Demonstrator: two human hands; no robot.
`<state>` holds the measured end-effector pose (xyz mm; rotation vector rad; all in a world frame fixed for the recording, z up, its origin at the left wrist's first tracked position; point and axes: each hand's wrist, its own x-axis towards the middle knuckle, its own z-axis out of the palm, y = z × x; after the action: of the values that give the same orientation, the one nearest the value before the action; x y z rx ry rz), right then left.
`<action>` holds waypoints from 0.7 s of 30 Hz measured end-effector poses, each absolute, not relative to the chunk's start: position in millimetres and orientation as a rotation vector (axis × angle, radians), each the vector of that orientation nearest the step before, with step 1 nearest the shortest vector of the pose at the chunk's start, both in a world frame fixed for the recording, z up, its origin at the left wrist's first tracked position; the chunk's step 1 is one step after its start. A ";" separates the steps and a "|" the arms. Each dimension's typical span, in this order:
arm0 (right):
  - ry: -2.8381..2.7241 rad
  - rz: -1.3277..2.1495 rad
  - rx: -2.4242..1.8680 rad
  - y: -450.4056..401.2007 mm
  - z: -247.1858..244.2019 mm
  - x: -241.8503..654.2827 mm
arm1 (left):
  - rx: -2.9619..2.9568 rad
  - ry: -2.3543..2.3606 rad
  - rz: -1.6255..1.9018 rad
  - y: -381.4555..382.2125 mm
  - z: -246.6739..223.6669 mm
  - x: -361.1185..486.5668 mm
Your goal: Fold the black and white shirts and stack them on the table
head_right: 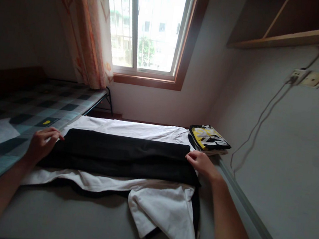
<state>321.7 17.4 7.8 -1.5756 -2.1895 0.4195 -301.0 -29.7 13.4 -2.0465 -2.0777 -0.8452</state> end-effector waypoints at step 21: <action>-2.398 0.336 -1.412 16.3 4.3 299.3 | -2.105 -2.137 -0.555 -15.0 -13.5 -288.0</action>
<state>299.3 16.3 4.3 -1.4122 -2.3981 0.3364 -288.0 -15.0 -13.5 -2.1050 -2.1373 -0.5554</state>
